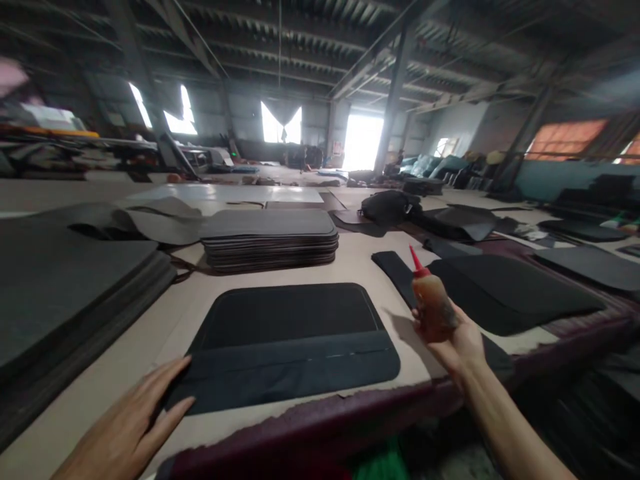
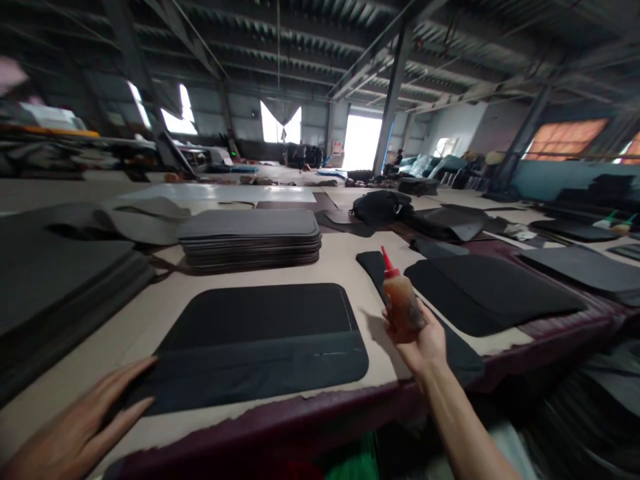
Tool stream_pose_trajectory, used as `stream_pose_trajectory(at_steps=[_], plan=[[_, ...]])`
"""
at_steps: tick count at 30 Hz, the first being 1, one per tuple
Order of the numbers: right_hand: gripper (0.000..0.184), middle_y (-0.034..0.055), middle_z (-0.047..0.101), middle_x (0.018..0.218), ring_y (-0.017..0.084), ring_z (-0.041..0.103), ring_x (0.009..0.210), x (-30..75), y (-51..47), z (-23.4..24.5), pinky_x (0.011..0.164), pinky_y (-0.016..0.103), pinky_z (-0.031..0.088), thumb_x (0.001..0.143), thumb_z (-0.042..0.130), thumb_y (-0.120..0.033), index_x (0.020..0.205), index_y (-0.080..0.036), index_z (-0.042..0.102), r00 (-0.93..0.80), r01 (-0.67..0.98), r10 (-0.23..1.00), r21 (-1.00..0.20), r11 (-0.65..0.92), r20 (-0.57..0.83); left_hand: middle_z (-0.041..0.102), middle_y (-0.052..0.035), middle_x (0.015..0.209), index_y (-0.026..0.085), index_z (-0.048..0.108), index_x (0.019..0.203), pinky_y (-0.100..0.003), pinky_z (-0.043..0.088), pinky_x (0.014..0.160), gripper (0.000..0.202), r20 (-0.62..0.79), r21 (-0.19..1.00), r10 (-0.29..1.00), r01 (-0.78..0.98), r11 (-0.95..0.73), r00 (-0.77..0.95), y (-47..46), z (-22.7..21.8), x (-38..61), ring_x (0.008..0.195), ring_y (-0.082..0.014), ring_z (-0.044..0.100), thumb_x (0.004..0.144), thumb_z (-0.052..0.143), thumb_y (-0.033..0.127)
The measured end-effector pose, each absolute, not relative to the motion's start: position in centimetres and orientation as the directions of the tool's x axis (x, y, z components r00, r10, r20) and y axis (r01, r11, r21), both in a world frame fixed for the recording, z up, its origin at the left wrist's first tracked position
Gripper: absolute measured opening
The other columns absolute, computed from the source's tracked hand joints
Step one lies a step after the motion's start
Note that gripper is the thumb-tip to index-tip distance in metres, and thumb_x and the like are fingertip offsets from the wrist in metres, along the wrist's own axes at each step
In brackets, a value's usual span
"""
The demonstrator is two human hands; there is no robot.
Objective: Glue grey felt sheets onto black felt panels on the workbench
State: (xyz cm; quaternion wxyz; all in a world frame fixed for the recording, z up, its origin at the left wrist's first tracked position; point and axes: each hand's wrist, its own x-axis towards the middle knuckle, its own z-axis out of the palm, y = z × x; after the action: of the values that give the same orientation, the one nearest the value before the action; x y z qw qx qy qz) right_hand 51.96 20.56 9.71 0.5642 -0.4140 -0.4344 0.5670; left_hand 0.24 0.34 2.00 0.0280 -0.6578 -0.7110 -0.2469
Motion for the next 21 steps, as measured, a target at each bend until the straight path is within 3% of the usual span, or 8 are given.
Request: stream_pose_trajectory(at_steps=[3, 7, 13, 18, 21], plan=[[0.022, 0.0032, 0.070, 0.081, 0.020, 0.065, 0.069, 49.7, 22.3, 9.8, 0.059, 0.031, 0.052, 0.090, 0.053, -0.043, 0.092, -0.024, 0.065, -0.042, -0.552, 0.998, -0.831, -0.063, -0.047, 0.057, 0.0128, 0.143, 0.069, 0.023, 0.142, -0.059, 0.050, 0.108, 0.069, 0.369, 0.332, 0.920, 0.943, 0.003, -0.133, 0.5, 1.1, -0.4, 0.125, -0.0341, 0.061, 0.084, 0.056, 0.055], [0.022, 0.0023, 0.069, 0.079, 0.014, 0.060, 0.058, 47.9, 26.2, 10.1, 0.044, 0.022, 0.043, 0.090, 0.053, -0.041, 0.094, -0.022, 0.064, -0.071, -0.639, 0.997, -0.768, -0.046, -0.001, 0.058, 0.0085, 0.144, 0.058, 0.033, 0.145, -0.058, 0.051, 0.106, 0.062, 0.434, 0.292, 0.896, 0.956, -0.039, -0.096, 0.5, -0.4, -1.3, 0.127, -0.0322, 0.060, 0.088, 0.056, 0.052], [0.021, 0.0004, 0.072, 0.085, 0.015, 0.066, 0.067, 46.2, 31.5, 9.8, 0.055, 0.023, 0.055, 0.082, 0.072, -0.039, 0.094, -0.024, 0.064, -0.092, -0.573, 0.996, -0.818, -0.053, -0.001, 0.059, -0.0016, 0.143, 0.038, 0.040, 0.147, -0.049, 0.055, 0.102, 0.057, 0.501, 0.117, 0.866, 0.992, -0.055, -0.011, 0.1, -1.0, -1.5, 0.125, -0.0288, 0.062, 0.093, 0.053, 0.048], [0.046, 0.0039, 0.071, 0.093, 0.023, 0.070, 0.085, 43.7, 35.0, 9.5, 0.080, 0.040, 0.061, 0.061, 0.084, -0.027, 0.101, -0.022, 0.062, -0.103, -0.432, 0.994, -0.902, 0.000, 0.049, 0.062, -0.0042, 0.139, 0.032, 0.047, 0.145, -0.041, 0.058, 0.099, 0.058, 0.533, 0.065, 0.846, 0.996, -0.066, 0.022, 0.2, -0.4, -1.2, 0.120, -0.0286, 0.065, 0.090, 0.058, 0.047], [0.063, 0.0012, 0.068, 0.097, 0.023, 0.069, 0.091, 42.0, 36.6, 9.9, 0.083, 0.039, 0.060, 0.050, 0.087, -0.026, 0.104, -0.024, 0.055, 0.018, -0.326, 0.993, -0.938, 0.120, 0.121, 0.064, -0.0031, 0.137, 0.034, 0.050, 0.142, -0.037, 0.058, 0.098, 0.054, 0.546, 0.077, 0.838, 0.995, -0.062, 0.010, 0.1, 0.8, -0.4, 0.117, -0.0266, 0.067, 0.090, 0.059, 0.045]])
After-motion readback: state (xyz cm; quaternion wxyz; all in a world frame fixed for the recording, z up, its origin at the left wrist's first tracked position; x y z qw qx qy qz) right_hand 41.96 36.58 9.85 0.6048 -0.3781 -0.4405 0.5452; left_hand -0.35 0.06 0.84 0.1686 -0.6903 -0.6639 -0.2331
